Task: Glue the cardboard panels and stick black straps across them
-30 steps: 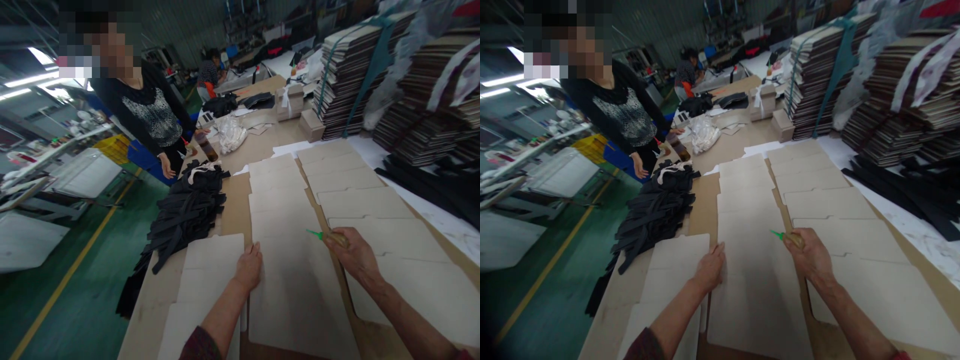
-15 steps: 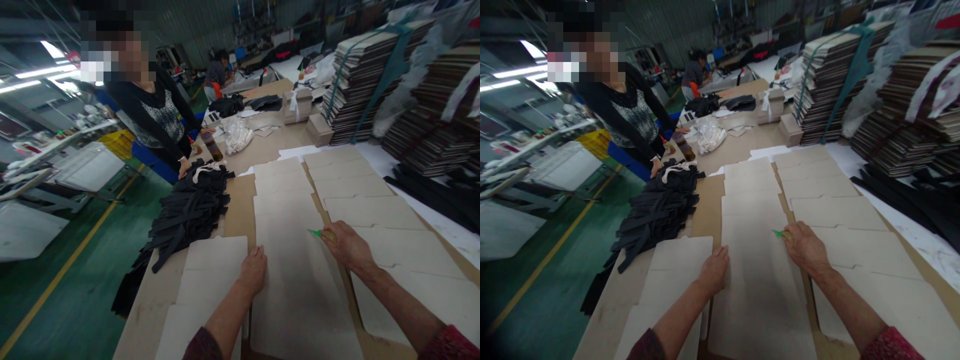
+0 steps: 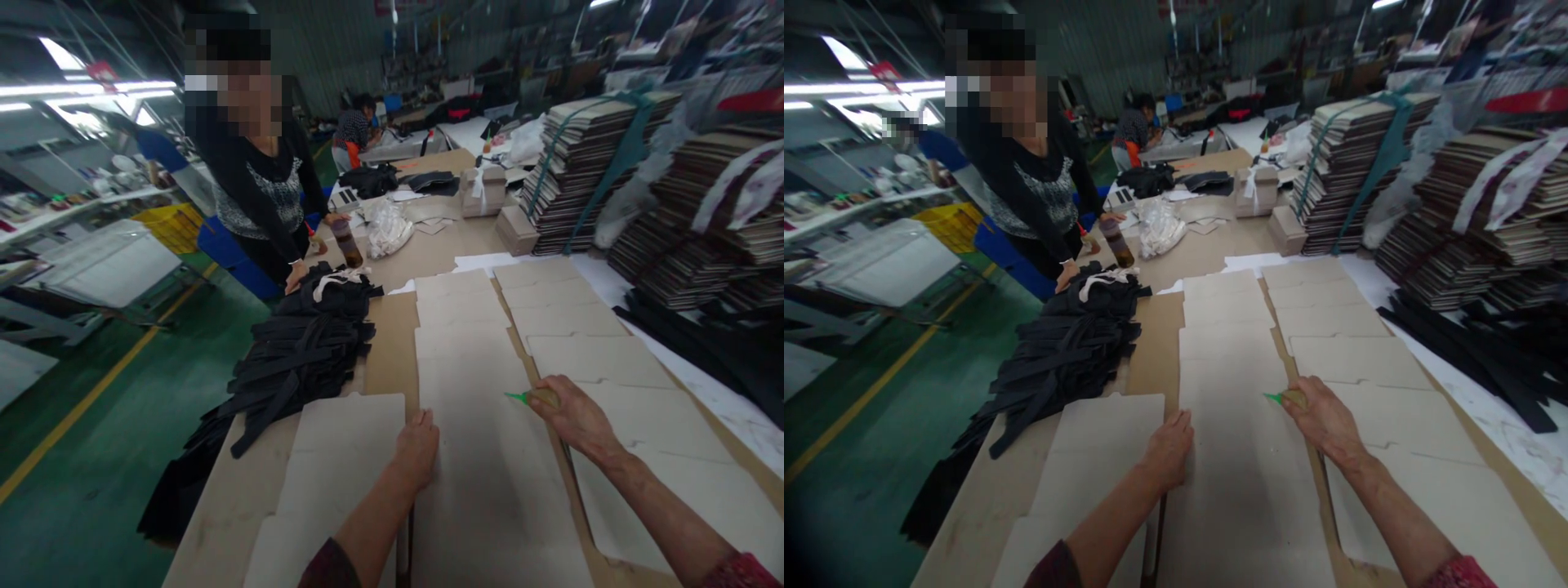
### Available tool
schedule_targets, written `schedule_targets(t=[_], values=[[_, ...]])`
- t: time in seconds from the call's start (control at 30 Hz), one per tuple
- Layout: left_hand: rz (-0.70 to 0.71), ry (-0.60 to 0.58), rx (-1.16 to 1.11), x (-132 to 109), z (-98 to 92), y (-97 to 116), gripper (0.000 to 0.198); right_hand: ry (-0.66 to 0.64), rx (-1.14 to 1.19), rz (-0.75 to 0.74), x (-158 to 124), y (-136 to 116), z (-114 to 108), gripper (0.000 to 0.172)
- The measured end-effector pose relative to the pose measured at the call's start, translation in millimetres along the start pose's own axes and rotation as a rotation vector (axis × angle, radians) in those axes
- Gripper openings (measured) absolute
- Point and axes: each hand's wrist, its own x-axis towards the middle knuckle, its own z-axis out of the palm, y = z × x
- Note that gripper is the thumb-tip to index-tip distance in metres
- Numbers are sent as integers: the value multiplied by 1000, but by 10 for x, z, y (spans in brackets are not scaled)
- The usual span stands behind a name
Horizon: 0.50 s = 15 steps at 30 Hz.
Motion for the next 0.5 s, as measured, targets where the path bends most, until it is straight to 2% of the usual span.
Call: schedule_targets(t=[0.1, 0.2, 0.27, 0.4, 0.5], values=[[6, -2, 7, 10, 5, -1, 68, 98, 111, 104, -13, -43, 122, 41], [35, 0, 10, 19, -11, 7, 67, 156, 206, 170, -8, -218, 239, 49], [47, 6, 10, 31, -23, 15, 65, 109, 266, 116, -2, -407, 312, 46], [39, 9, 0, 80, -23, 30, 62, -16, 244, -99, 28, -781, 480, 32], [40, 15, -5, 115, -10, 32, 57, -44, 178, -180, 82, -926, 613, 26]])
